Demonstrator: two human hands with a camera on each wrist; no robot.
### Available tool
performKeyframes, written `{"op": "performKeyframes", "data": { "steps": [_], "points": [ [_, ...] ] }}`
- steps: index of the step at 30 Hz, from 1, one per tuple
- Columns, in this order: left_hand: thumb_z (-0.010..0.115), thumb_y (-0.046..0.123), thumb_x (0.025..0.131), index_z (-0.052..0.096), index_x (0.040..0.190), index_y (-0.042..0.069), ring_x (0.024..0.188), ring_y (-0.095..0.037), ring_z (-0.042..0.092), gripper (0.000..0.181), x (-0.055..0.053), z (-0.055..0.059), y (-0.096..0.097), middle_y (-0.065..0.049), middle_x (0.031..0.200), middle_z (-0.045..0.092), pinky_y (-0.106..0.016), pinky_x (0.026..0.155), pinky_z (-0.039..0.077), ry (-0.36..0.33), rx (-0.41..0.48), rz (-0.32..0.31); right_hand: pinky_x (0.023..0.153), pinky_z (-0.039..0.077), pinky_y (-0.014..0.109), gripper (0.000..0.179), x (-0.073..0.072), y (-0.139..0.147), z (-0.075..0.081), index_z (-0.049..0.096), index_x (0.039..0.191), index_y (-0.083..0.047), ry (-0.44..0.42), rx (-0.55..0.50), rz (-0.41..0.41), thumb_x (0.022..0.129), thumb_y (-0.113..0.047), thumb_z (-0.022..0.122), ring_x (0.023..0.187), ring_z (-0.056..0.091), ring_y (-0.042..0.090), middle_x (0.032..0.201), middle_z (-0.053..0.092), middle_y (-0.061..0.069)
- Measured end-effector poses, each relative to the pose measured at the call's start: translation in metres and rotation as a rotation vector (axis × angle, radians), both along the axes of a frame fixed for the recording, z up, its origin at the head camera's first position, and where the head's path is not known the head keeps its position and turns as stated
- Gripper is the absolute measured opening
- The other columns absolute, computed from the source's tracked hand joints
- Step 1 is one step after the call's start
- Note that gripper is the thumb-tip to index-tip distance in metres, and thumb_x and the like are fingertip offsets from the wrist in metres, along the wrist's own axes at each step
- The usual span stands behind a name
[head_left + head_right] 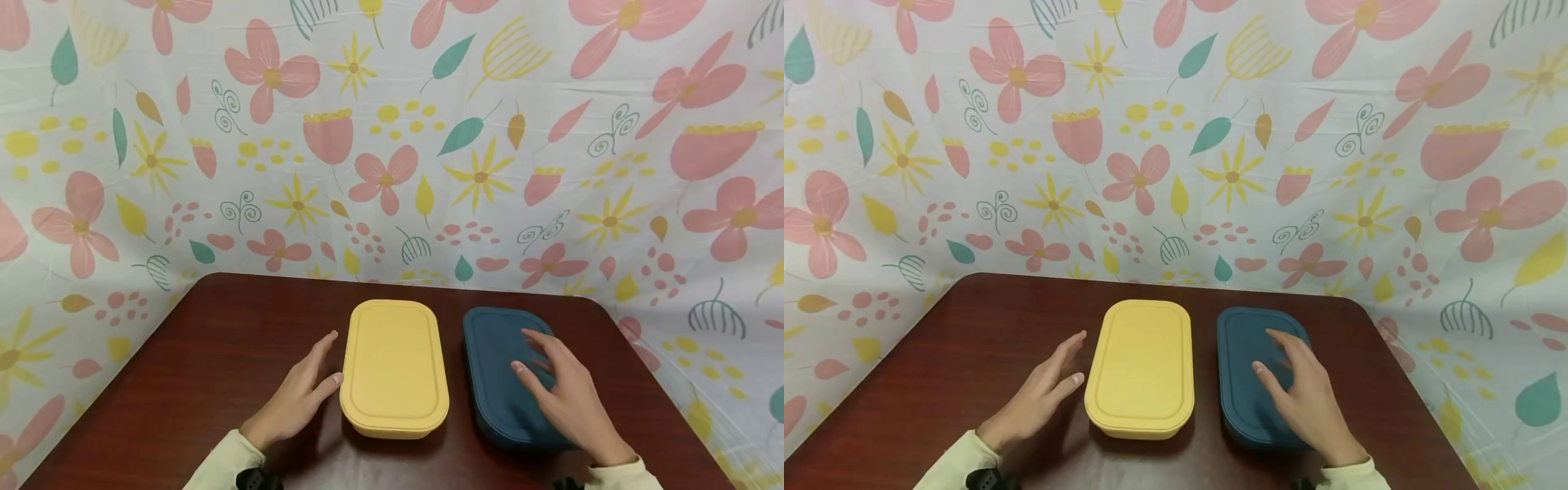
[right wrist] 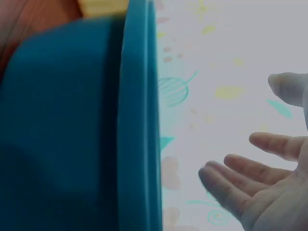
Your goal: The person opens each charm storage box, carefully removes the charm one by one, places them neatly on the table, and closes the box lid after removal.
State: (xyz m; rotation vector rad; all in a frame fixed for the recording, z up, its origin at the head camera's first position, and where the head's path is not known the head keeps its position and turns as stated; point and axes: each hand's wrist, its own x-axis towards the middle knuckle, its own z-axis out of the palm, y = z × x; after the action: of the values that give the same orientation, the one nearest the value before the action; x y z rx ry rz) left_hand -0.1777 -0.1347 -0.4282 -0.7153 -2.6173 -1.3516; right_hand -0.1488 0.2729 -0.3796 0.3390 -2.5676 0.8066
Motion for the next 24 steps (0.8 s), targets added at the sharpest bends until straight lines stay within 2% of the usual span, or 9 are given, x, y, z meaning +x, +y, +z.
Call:
{"op": "performKeyframes", "data": {
  "steps": [2, 4, 6, 10, 13, 15, 20, 24],
  "points": [
    [0.052, 0.026, 0.104, 0.023, 0.16, 0.008, 0.146, -0.039, 0.04, 0.065, 0.002, -0.001, 0.002, -0.016, 0.164, 0.03, -0.057, 0.116, 0.037, -0.038, 0.04, -0.003, 0.086, 0.06, 0.023, 0.051, 0.0, -0.002, 0.0, 0.049, 0.146, -0.012, -0.015, -0.058, 0.027, 0.099, -0.023, 0.065, 0.118, 0.064, 0.006, 0.138, 0.059, 0.014],
    [0.052, 0.025, 0.104, 0.023, 0.16, 0.008, 0.146, -0.039, 0.041, 0.065, 0.003, -0.001, 0.004, -0.017, 0.164, 0.03, -0.055, 0.117, 0.036, -0.076, 0.067, -0.002, 0.086, 0.053, 0.009, 0.049, 0.001, -0.004, 0.001, 0.049, 0.146, -0.014, -0.024, -0.121, 0.054, 0.1, -0.02, 0.064, 0.118, 0.057, -0.011, 0.138, 0.061, 0.014],
    [0.052, 0.025, 0.103, 0.023, 0.16, 0.008, 0.147, -0.038, 0.039, 0.066, 0.004, -0.001, 0.006, -0.016, 0.165, 0.029, -0.053, 0.118, 0.035, -0.112, 0.083, -0.002, 0.085, 0.048, 0.002, 0.048, 0.001, -0.006, 0.001, 0.049, 0.147, -0.016, -0.032, -0.174, 0.077, 0.1, -0.019, 0.062, 0.117, 0.05, -0.021, 0.138, 0.062, 0.012],
    [0.052, 0.024, 0.103, 0.025, 0.16, 0.01, 0.149, -0.037, 0.036, 0.064, 0.003, -0.003, 0.007, -0.017, 0.164, 0.03, -0.054, 0.119, 0.033, -0.137, 0.106, -0.006, 0.084, 0.052, 0.007, 0.046, -0.001, -0.009, 0.001, 0.048, 0.147, -0.018, -0.071, -0.257, 0.131, 0.102, -0.016, 0.058, 0.116, 0.056, -0.017, 0.138, 0.059, -0.004],
    [0.051, 0.022, 0.104, 0.026, 0.159, 0.007, 0.148, -0.041, 0.036, 0.062, 0.003, -0.006, 0.007, -0.02, 0.163, 0.031, -0.056, 0.117, 0.034, -0.118, 0.134, -0.024, 0.086, 0.057, 0.016, 0.044, -0.002, -0.012, 0.001, 0.045, 0.148, -0.014, -0.154, -0.345, 0.195, 0.105, -0.017, 0.054, 0.115, 0.06, -0.012, 0.136, 0.055, -0.014],
    [0.05, 0.021, 0.104, 0.026, 0.158, 0.005, 0.147, -0.042, 0.036, 0.061, 0.003, -0.008, 0.007, -0.021, 0.163, 0.031, -0.053, 0.117, 0.036, -0.115, 0.16, -0.037, 0.087, 0.059, 0.02, 0.044, -0.003, -0.015, 0.0, 0.043, 0.149, -0.011, -0.216, -0.401, 0.235, 0.106, -0.018, 0.051, 0.115, 0.061, -0.01, 0.138, 0.054, -0.009],
    [0.048, 0.021, 0.105, 0.024, 0.158, 0.003, 0.148, -0.043, 0.033, 0.061, 0.004, -0.011, 0.008, -0.022, 0.164, 0.028, -0.039, 0.119, 0.034, -0.159, 0.22, -0.074, 0.089, 0.06, 0.024, 0.046, -0.002, -0.023, -0.002, 0.041, 0.149, -0.008, -0.299, -0.464, 0.264, 0.106, -0.021, 0.051, 0.117, 0.061, -0.009, 0.146, 0.049, 0.021],
    [0.048, 0.022, 0.105, 0.022, 0.159, 0.004, 0.149, -0.042, 0.032, 0.062, 0.004, -0.012, 0.009, -0.023, 0.164, 0.026, -0.037, 0.119, 0.034, -0.188, 0.216, -0.098, 0.09, 0.06, 0.025, 0.047, -0.002, -0.028, -0.003, 0.042, 0.149, -0.009, -0.32, -0.467, 0.252, 0.105, -0.023, 0.053, 0.116, 0.061, -0.008, 0.147, 0.049, 0.023]
  ]
}}
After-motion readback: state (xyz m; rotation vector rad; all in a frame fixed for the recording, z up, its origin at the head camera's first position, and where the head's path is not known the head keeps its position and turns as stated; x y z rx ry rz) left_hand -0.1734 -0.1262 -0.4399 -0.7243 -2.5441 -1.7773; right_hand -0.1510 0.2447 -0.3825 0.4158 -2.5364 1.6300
